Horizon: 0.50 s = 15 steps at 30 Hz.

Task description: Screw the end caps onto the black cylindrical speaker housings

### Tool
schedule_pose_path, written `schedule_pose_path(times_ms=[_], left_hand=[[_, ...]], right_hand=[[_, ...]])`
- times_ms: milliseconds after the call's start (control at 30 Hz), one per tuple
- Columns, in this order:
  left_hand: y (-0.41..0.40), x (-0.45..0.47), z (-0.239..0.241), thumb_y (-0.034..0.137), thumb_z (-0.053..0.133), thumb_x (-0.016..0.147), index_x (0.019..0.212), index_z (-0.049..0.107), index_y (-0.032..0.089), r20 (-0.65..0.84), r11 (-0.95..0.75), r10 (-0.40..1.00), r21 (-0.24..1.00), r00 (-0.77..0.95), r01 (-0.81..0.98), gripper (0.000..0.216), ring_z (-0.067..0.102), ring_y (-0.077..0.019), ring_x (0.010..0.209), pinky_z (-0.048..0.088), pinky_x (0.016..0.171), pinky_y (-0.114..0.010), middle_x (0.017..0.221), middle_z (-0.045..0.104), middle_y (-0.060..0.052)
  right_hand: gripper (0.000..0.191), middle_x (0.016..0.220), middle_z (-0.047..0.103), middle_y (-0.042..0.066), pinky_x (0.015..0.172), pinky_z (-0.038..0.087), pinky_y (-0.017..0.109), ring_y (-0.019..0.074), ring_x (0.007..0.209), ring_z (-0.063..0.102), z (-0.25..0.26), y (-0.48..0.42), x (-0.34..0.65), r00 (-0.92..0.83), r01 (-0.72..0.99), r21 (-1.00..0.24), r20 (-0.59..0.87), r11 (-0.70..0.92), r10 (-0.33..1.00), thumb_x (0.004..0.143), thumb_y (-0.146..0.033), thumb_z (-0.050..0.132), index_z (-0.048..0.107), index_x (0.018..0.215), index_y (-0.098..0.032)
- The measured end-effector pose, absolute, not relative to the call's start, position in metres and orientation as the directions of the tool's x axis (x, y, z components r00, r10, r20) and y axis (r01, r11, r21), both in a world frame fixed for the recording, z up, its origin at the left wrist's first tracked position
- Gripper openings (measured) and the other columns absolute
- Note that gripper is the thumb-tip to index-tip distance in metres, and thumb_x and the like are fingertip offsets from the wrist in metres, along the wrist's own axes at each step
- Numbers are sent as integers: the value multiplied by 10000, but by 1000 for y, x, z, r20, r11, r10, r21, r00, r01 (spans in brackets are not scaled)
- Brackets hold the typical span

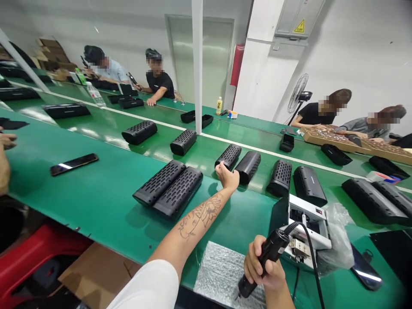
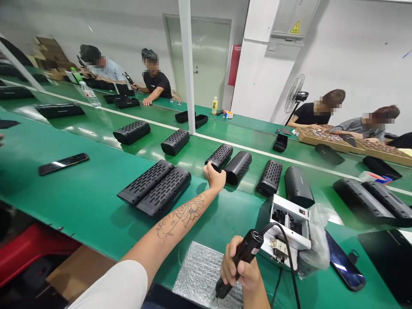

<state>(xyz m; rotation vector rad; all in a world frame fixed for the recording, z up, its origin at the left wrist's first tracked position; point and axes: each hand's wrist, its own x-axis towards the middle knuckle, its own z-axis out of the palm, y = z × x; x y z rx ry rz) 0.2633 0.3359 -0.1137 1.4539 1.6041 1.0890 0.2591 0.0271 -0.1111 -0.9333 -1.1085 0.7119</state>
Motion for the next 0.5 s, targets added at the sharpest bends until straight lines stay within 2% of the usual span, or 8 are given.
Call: schedule_pose_path(times_ms=[100,167,233,367,433,500], left_hand=[[349,249,-116,215,875,888,1825,309,236,110,-36,987,861,-116,507,1095,332,-428,1810,274,1496,-612,1898,316,-252],[363,246,-116,208,884,846,1847,237,245,121,-68,991,827,-57,558,1192,282,-433,1832,266,1494,-622,1924,261,-257],[378,242,-116,204,881,828,1849,229,255,120,-102,993,794,11,599,1212,265,-432,1837,287,1486,-611,1933,232,-254],[399,229,-117,249,914,800,1810,373,256,139,-185,983,722,122,666,1146,353,-461,1778,354,1451,-626,1882,296,-244],[399,223,-115,279,929,799,1783,458,258,180,-250,968,680,172,689,1091,324,-494,1784,290,1465,-697,1882,304,-242],[393,222,-114,311,945,805,1720,579,277,247,-355,935,628,255,693,986,213,-511,1830,143,1496,-743,1925,277,-210]], right_hand=[[416,472,368,-73,244,348,363,186,183,258,-110,24,260,160,-187,-909,346,372,925,975,-773,490,589,929,-372],[369,503,392,-70,271,391,370,181,216,297,-105,18,263,132,-237,-913,307,331,943,963,-752,549,611,955,-388],[322,535,429,-61,314,435,373,175,256,344,-97,8,269,140,-255,-919,272,300,952,963,-715,614,641,969,-395],[252,554,447,-53,384,462,369,157,303,377,-71,-18,282,223,-243,-922,250,302,942,964,-651,706,677,967,-401],[254,533,416,-56,378,437,366,156,296,352,-59,-28,287,264,-232,-916,264,327,928,955,-649,721,672,951,-401],[270,510,382,-58,354,395,362,156,279,315,-52,-36,289,298,-221,-910,280,352,912,942,-659,723,663,933,-397]])
